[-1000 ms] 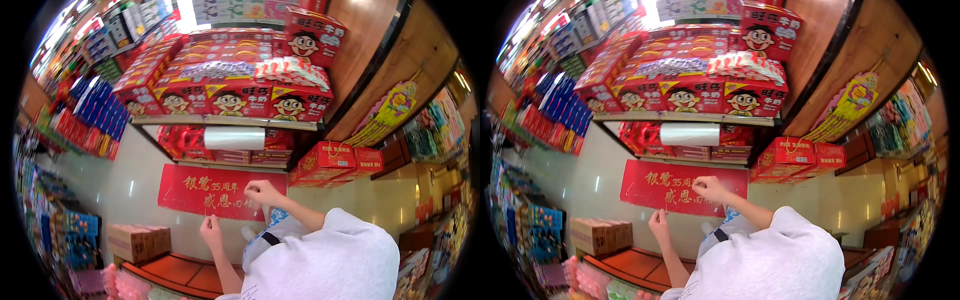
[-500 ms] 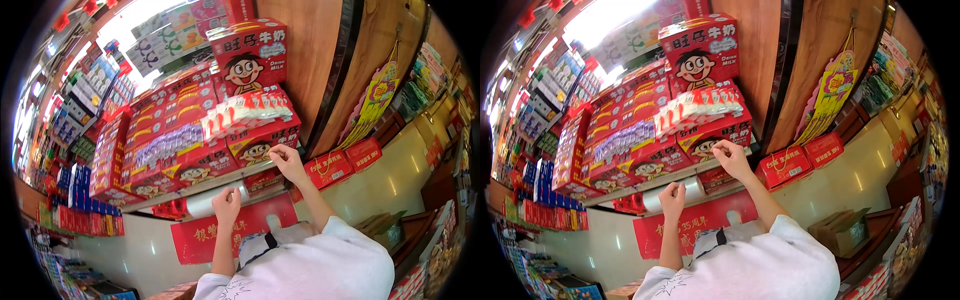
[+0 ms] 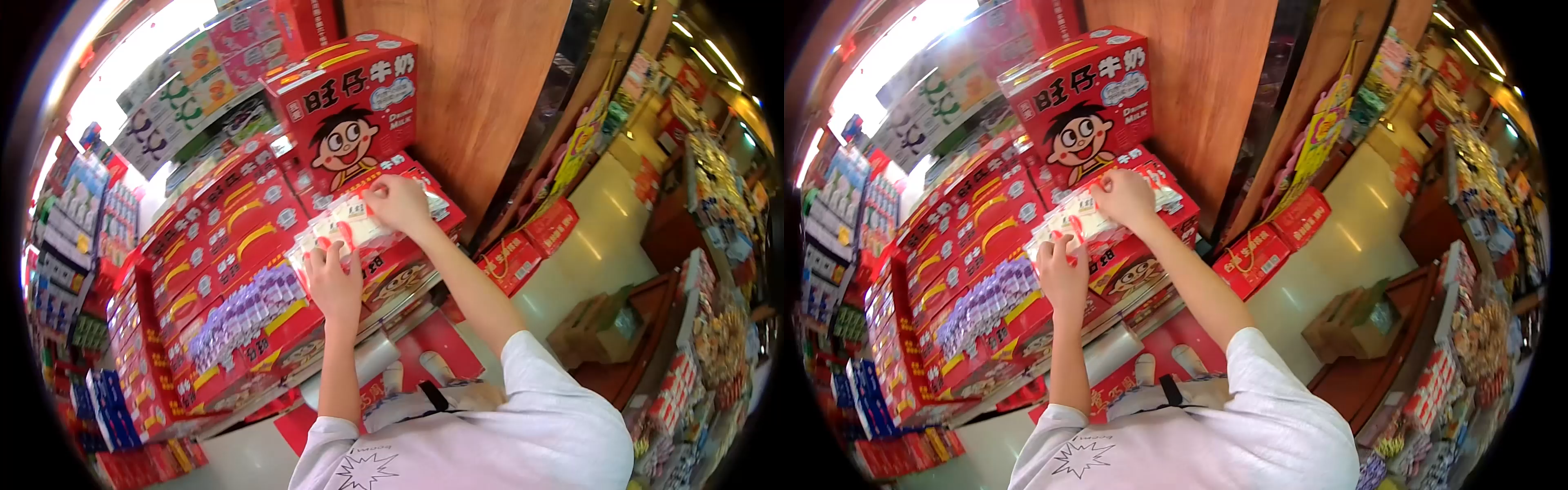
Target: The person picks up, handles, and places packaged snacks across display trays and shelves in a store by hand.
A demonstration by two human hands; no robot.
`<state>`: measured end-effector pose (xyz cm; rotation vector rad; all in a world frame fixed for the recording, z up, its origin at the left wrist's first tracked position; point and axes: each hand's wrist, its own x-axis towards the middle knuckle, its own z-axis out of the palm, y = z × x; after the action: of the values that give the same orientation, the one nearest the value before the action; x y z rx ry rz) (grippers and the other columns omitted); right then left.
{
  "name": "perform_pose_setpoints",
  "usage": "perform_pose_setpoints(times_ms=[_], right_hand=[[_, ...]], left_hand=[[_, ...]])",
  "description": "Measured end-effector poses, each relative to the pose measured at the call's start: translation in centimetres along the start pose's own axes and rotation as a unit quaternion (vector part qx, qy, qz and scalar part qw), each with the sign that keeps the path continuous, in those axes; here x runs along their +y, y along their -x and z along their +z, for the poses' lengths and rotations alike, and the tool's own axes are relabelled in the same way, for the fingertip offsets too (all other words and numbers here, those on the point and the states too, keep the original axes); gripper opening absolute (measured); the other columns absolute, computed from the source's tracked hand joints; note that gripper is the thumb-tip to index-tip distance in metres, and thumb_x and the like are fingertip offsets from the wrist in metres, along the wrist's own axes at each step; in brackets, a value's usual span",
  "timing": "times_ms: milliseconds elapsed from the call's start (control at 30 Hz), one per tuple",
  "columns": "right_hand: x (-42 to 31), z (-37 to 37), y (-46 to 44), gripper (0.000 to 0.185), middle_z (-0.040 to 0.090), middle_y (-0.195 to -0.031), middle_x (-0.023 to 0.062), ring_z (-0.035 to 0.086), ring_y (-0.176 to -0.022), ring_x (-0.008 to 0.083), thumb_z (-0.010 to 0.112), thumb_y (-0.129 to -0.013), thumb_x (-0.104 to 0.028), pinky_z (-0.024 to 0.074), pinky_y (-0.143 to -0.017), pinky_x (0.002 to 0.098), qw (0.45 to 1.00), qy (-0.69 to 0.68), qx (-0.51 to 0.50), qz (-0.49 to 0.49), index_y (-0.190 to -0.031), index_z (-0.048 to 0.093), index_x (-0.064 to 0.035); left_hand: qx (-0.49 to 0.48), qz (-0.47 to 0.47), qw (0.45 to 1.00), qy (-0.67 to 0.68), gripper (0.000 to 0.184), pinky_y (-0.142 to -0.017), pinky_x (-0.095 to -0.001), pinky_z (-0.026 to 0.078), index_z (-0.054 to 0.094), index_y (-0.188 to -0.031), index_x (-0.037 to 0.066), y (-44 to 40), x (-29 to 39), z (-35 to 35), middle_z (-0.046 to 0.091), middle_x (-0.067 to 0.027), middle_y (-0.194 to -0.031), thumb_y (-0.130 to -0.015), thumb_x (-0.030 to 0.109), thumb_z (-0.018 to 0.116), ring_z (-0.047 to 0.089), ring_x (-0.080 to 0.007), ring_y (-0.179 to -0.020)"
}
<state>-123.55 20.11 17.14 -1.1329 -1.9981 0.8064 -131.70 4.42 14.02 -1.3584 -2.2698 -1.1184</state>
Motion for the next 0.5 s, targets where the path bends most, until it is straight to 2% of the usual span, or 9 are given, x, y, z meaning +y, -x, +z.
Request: perform_pose_setpoints(times_ms=[67, 100, 167, 233, 300, 367, 433, 500], right_hand=[[0.2, 1.2, -0.4, 0.033, 0.067, -0.073, 0.0117, 0.066, -0.071, 0.028, 0.069, -0.073, -0.035, 0.052, -0.068, 0.0376, 0.994, 0.102, 0.018, -0.024, -0.085, 0.07, -0.005], [0.3, 1.6, -0.4, 0.033, 0.067, -0.073, 0.0117, 0.066, -0.071, 0.028, 0.069, -0.073, -0.035, 0.052, -0.068, 0.0376, 0.993, 0.116, 0.029, -0.011, -0.085, 0.07, -0.005], [0.2, 1.9, -0.7, 0.028, 0.067, -0.074, 0.0126, 0.065, -0.072, 0.0292, 0.068, -0.071, -0.031, 0.0519, -0.069, 0.0399, 0.995, 0.095, -0.014, 0.002, -0.083, 0.07, -0.0055], [0.1, 2.4, -0.2, 0.023, 0.066, -0.078, 0.014, 0.064, -0.075, 0.0308, 0.068, -0.07, -0.026, 0.0509, -0.069, 0.0408, 0.992, 0.109, 0.043, -0.038, -0.08, 0.068, -0.0053], [0.1, 3.1, -0.2, 0.019, 0.065, -0.081, 0.0147, 0.063, -0.078, 0.0318, 0.067, -0.068, -0.022, 0.0499, -0.068, 0.0416, 0.996, 0.068, 0.053, -0.021, -0.076, 0.066, -0.0053], [-0.7, 2.6, 0.1, 0.018, 0.064, -0.084, 0.0163, 0.063, -0.082, 0.0309, 0.067, -0.071, -0.019, 0.0495, -0.07, 0.0405, 0.999, -0.002, 0.035, -0.014, -0.08, 0.064, -0.0038], [-1.8, 0.8, 1.6, 0.019, 0.064, -0.082, 0.0157, 0.064, -0.08, 0.0265, 0.067, -0.075, -0.015, 0.0498, -0.07, 0.0365, 0.987, -0.125, 0.076, -0.065, -0.084, 0.06, -0.0007], [-2.5, -2.2, 3.6, 0.019, 0.063, -0.081, 0.0126, 0.063, -0.08, 0.019, 0.067, -0.079, -0.012, 0.0495, -0.071, 0.0314, 0.971, -0.226, 0.062, -0.052, -0.086, 0.056, 0.0014]], left_hand=[[-0.014, 0.021, 1.0, 0.018, 0.023, -0.072, -0.0398, 0.047, 0.065, -0.097, 0.007, -0.3, -0.9, 0.4, 0.054, -0.01, -0.086, -0.077, 0.02, 0.071, 0.054, -0.028, -0.084], [-0.026, 0.036, 0.998, 0.034, 0.021, -0.071, -0.0391, 0.046, 0.066, -0.095, 0.008, -0.5, -1.1, 0.4, 0.053, -0.009, -0.084, -0.077, 0.018, 0.07, 0.053, -0.027, -0.082], [-0.032, 0.067, 0.994, 0.078, 0.014, -0.068, -0.0376, 0.046, 0.066, -0.09, 0.007, -1.0, -1.4, 0.3, 0.051, -0.0075, -0.079, -0.077, 0.013, 0.068, 0.052, -0.0249, -0.076], [-0.082, 0.074, 0.99, 0.09, 0.009, -0.073, -0.0385, 0.045, 0.066, -0.088, 0.006, -1.1, -1.6, -0.3, 0.053, -0.0103, -0.082, -0.082, 0.01, 0.063, 0.054, -0.0285, -0.082], [-0.074, 0.098, 0.987, 0.1, 0.01, -0.072, -0.0393, 0.045, 0.064, -0.092, 0.005, -0.6, -2.1, 0.5, 0.053, -0.0111, -0.086, -0.083, 0.008, 0.06, 0.055, -0.0298, -0.083], [-0.056, 0.137, 0.984, 0.1, 0.013, -0.072, -0.0407, 0.045, 0.06, -0.098, 0.003, -0.4, -2.4, 0.9, 0.053, -0.0132, -0.091, -0.087, 0.007, 0.057, 0.055, -0.0314, -0.085], [-0.052, 0.086, 0.986, 0.13, 0.013, -0.074, -0.0436, 0.045, 0.059, -0.1, 0.003, 0.0, -1.6, 0.0, 0.053, -0.0163, -0.095, -0.087, 0.002, 0.055, 0.054, -0.0357, -0.088], [0.002, 0.12, 0.986, 0.115, 0.012, -0.074, -0.0424, 0.046, 0.058, -0.1, 0.001, 0.1, -0.2, -2.2, 0.052, -0.0178, -0.098, -0.089, 0.002, 0.053, 0.053, -0.0356, -0.089]])
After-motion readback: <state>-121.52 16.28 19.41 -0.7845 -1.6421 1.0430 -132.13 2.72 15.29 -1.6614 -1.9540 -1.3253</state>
